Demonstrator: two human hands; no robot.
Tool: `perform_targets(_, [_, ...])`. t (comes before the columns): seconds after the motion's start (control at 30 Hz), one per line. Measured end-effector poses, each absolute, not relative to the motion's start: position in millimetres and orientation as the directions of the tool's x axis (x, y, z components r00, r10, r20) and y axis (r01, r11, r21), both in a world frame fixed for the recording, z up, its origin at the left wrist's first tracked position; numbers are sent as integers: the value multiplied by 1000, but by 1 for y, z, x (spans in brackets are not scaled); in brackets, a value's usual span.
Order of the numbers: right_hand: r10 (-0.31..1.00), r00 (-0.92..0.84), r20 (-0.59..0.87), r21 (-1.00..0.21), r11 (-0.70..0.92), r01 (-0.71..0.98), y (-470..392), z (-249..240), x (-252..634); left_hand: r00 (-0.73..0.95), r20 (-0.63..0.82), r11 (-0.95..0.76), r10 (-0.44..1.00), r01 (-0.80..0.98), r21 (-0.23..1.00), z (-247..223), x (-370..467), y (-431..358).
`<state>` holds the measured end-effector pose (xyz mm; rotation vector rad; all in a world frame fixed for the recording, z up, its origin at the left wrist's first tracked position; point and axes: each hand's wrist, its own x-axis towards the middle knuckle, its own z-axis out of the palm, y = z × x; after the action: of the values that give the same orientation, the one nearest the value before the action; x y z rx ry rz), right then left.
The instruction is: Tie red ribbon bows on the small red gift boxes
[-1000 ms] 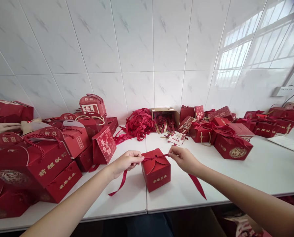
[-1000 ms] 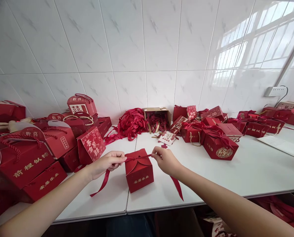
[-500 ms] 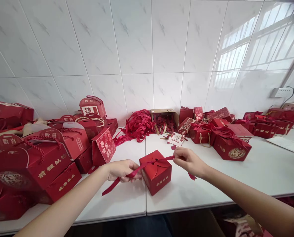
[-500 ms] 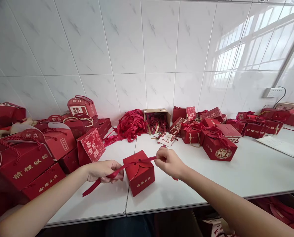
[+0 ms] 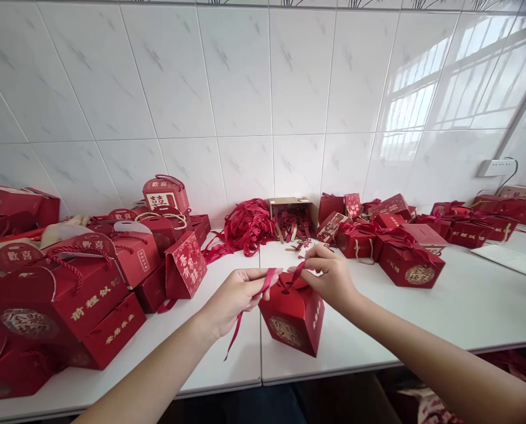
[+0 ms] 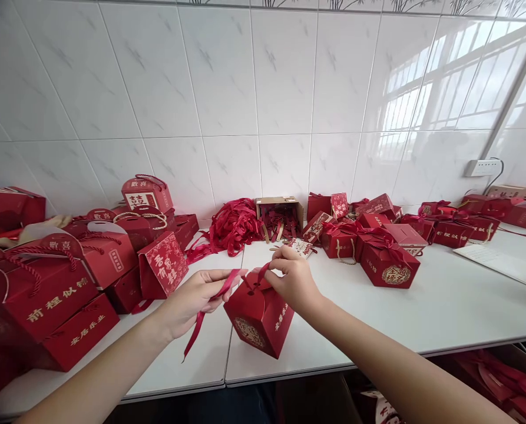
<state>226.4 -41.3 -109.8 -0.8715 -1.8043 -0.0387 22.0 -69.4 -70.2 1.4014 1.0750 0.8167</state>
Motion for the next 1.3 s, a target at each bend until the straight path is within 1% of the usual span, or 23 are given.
perform_targets(0.07, [631,-130,764,-484,696,530,-44,-110,220,290,14,-91,957,255,963,-75,26,-68])
perform_targets(0.1, [671,-135,729,-525,674,520,-46,-111,217,274,91,-184,958,339,922,-79,28,-67])
perform_targets(0.17, [735,-154,660,-584,631,511,-48,-113,212,273,241,-353,931,520,778,-87,29,-65])
perform_targets(0.23, [792,-180,583,-636,582,506,-51,-115,208,289,327,-435,900,649,624,-96,30,-64])
perform_targets(0.3, [846,-200,495,-697,524,490,-52,-114,204,293,367,-458,883,705,541,-102,30,-64])
perform_targets(0.43, [920,-209,332,-804,391,448,-54,-108,196,291,424,-481,858,744,464,-110,32,-68])
perform_targets(0.5, [940,-212,267,-826,337,453,-53,-105,194,301,438,-494,847,750,440,-114,32,-69])
perform_targets(0.6, [951,-224,214,-834,297,465,-51,-103,195,333,478,-539,812,741,400,-122,31,-70])
perform_targets(0.67, [951,-245,189,-836,287,467,-49,-103,196,372,537,-595,757,731,334,-128,27,-68])
perform_targets(0.73, [947,-286,149,-837,275,473,-49,-101,199,438,591,-661,677,715,228,-132,23,-66])
perform_targets(0.8, [935,-343,95,-835,262,483,-49,-98,201,524,608,-726,597,674,132,-133,19,-62])
perform_targets(0.83, [926,-373,66,-832,257,491,-49,-96,202,564,604,-759,563,642,108,-132,16,-60])
perform_targets(0.87, [916,-400,39,-826,255,503,-48,-94,204,594,595,-788,541,605,113,-130,15,-57])
perform_targets(0.9, [906,-424,18,-817,258,516,-47,-92,205,614,576,-810,539,565,156,-127,13,-55])
perform_targets(1.0, [875,-484,-12,-777,296,555,-43,-86,209,639,481,-800,599,470,372,-115,11,-48])
perform_targets(1.07, [855,-518,-17,-748,333,574,-41,-84,209,644,431,-768,632,448,457,-109,12,-45])
perform_targets(1.17, [834,-551,-6,-711,384,590,-42,-83,208,623,422,-744,658,451,494,-109,14,-44])
perform_targets(1.3, [836,-546,49,-668,434,605,-49,-86,207,547,422,-684,724,482,548,-116,15,-44])
